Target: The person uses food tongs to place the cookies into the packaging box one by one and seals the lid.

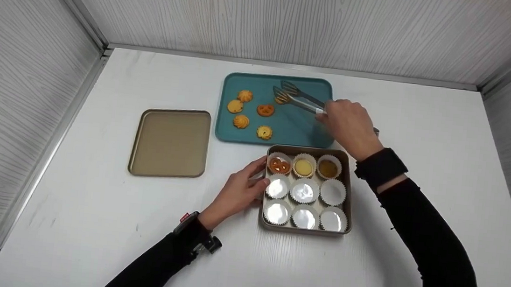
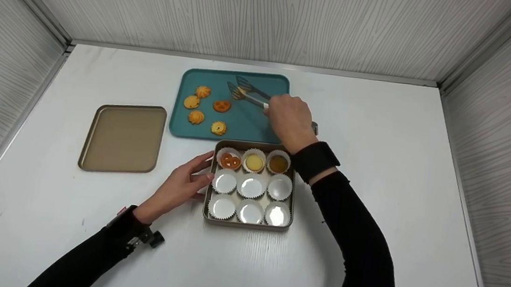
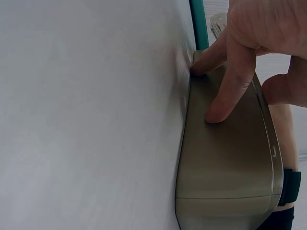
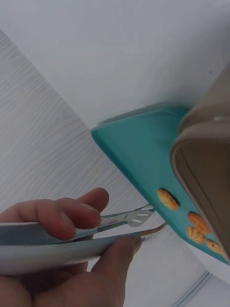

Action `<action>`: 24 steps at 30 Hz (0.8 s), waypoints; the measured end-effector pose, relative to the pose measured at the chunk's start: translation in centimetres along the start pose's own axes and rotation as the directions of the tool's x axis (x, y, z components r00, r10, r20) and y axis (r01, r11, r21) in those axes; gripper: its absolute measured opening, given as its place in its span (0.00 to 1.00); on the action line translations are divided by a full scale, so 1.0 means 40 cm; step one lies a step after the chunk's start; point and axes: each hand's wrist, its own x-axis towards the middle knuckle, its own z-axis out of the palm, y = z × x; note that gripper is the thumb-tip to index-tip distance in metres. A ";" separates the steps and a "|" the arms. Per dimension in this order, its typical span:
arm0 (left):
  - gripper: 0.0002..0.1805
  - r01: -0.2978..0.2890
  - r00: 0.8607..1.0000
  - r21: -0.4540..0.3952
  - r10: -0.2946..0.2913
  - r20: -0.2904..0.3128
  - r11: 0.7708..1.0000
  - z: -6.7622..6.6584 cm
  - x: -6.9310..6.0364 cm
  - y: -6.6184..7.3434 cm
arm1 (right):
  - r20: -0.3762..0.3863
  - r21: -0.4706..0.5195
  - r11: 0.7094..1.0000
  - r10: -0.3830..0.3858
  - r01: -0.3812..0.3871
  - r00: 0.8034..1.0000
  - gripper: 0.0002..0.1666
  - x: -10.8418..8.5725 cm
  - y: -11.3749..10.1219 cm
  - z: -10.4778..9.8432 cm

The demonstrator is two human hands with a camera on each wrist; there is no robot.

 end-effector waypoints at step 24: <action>0.34 -0.008 1.000 -0.005 0.008 0.001 1.000 0.000 -0.001 -0.001 | -0.020 -0.042 0.999 0.003 -0.004 1.000 0.23 -0.011 0.024 0.031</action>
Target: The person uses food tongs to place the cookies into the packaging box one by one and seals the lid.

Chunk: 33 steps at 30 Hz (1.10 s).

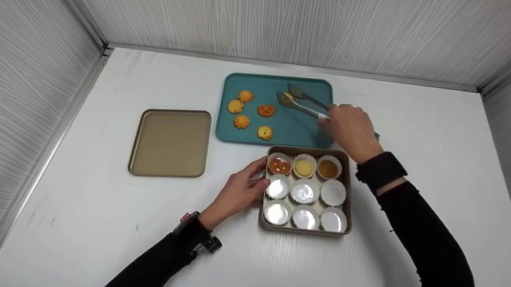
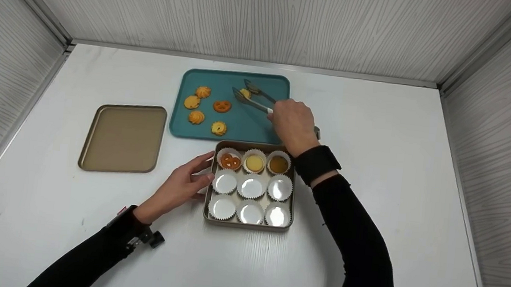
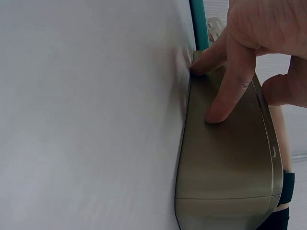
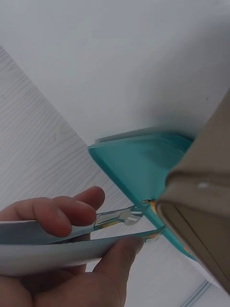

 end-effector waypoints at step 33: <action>0.34 0.007 1.000 -0.011 -0.007 -0.002 1.000 -0.001 0.002 0.004 | -0.116 0.101 0.994 -0.029 0.041 0.993 0.18 -0.159 0.075 -0.047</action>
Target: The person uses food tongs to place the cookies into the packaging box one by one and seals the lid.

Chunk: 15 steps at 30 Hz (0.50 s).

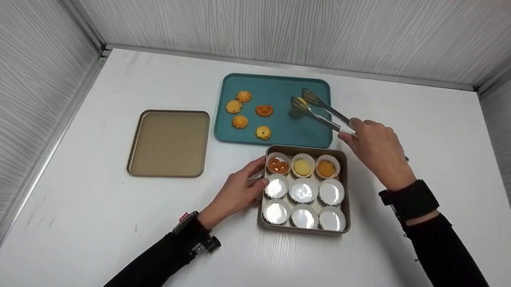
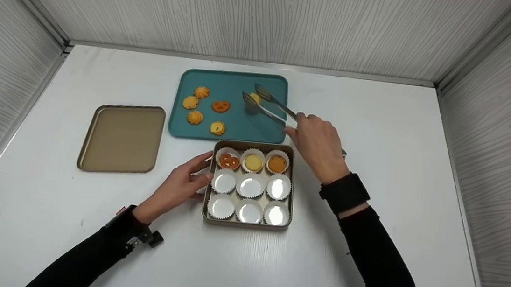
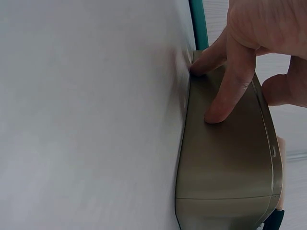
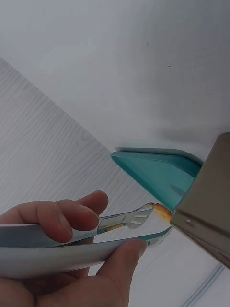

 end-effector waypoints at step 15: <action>0.35 0.021 1.000 0.022 -0.021 0.009 1.000 -0.004 0.001 0.007 | -0.062 0.006 0.996 -0.088 0.089 0.994 0.17 -0.116 -0.009 -0.077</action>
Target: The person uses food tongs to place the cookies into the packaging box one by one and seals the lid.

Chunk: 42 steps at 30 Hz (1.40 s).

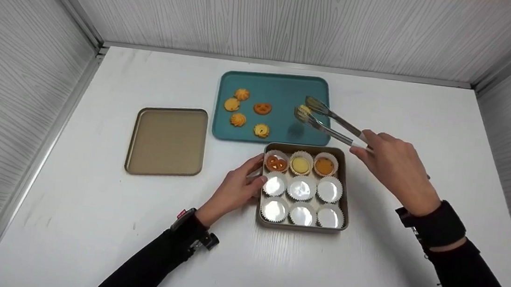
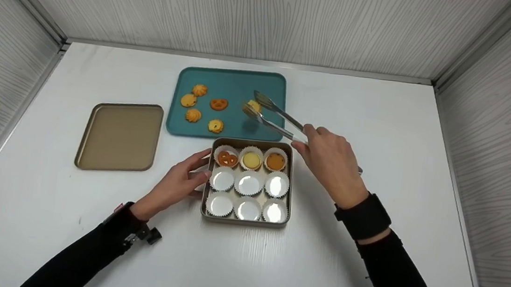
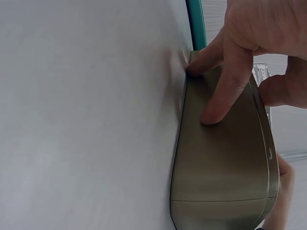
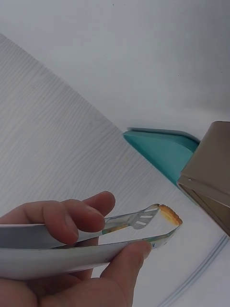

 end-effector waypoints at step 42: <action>0.33 0.041 0.999 -0.063 -0.038 0.037 0.997 -0.004 0.017 0.004 | 0.064 0.038 0.968 -0.251 0.249 0.966 0.27 -0.194 -0.075 0.023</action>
